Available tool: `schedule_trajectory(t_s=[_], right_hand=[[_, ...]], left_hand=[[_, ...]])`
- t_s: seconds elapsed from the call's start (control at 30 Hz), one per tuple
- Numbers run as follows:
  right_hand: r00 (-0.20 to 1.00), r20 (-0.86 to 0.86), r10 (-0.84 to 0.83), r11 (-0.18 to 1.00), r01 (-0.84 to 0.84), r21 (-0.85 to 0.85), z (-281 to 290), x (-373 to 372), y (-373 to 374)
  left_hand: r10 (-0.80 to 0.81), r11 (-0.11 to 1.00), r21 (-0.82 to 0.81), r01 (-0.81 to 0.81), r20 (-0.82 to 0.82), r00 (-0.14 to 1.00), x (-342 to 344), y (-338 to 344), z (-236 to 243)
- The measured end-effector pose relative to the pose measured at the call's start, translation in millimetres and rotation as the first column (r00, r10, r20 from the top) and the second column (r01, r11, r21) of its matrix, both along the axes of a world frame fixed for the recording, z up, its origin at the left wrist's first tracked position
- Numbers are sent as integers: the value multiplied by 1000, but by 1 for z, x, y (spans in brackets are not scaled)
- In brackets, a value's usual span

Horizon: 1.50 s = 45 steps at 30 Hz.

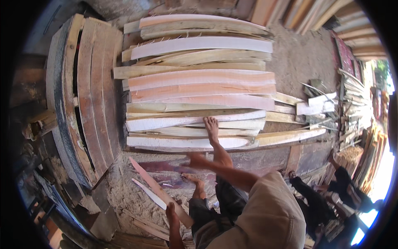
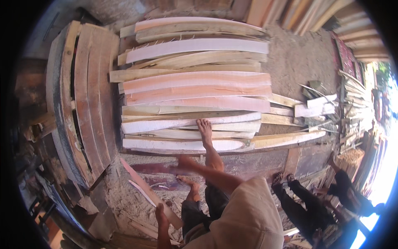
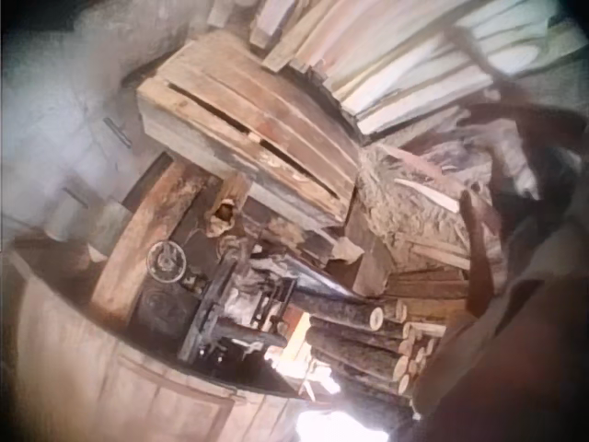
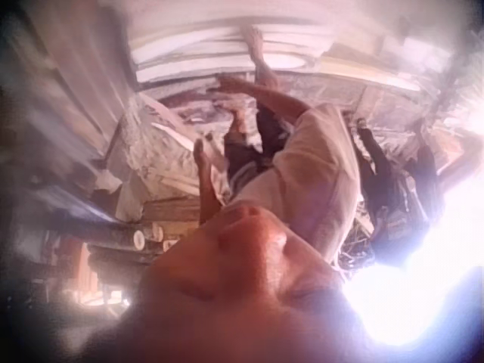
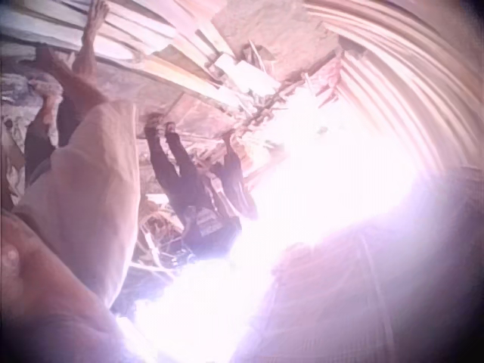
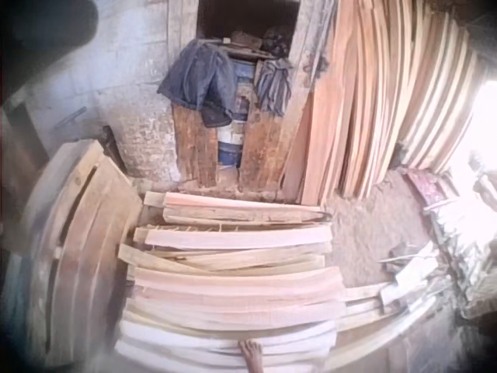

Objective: The person feeds logs into a bandsaw to cut them into planks, then stacks the finished planks on the floor. The person handles logs and planks by hand, coordinating with a coworker operating the saw.

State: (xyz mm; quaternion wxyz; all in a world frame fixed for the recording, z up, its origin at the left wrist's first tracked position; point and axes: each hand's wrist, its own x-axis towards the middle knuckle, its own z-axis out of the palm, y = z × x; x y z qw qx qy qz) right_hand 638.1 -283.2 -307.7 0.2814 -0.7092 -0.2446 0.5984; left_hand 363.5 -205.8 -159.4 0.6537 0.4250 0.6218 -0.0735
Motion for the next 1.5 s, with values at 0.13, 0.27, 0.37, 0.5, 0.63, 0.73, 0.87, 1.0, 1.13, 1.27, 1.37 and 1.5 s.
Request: schedule_trajectory(t_s=[0.13,0.27,0.37,0.5,0.63,0.73,0.87,1.0,1.13,1.27,1.37,1.5], right_hand=[[723,-501,-475,774,614,152,114,-172,-35],[337,-372,-865,392,917,-78,145,-190,-96],[32,-122,-992,48,990,-131,162,-118,-205],[19,587,-809,123,983,136,170,67,-429],[67,557,-828,264,923,282,208,204,-441],[352,233,-907,390,909,144,121,189,-333],[769,-3,-639,710,589,-387,41,77,-180],[989,-53,-137,953,117,-279,55,-47,40],[970,-85,230,953,-207,220,171,-178,241],[950,-47,310,918,-286,275,213,-246,350],[874,41,483,855,-482,193,195,-265,382],[807,48,589,808,-587,-38,155,-270,406]], left_hand=[[-11,982,-182,58,252,968,57,8,19],[-310,912,-151,381,353,883,82,-33,68],[-696,705,130,697,311,647,60,-52,80],[-494,857,-110,503,99,864,-40,-29,51],[-10,980,194,45,-179,984,-214,-26,2],[284,898,426,-112,-365,887,-270,-20,18],[282,893,416,-174,-215,935,-264,-40,40],[454,846,303,-438,22,891,-259,-65,35],[608,755,238,-612,96,788,-283,-75,11],[871,478,188,-858,25,491,-345,-36,28],[925,356,322,-877,12,380,-410,-39,-10],[990,-56,291,-955,138,-16,-421,19,25]])
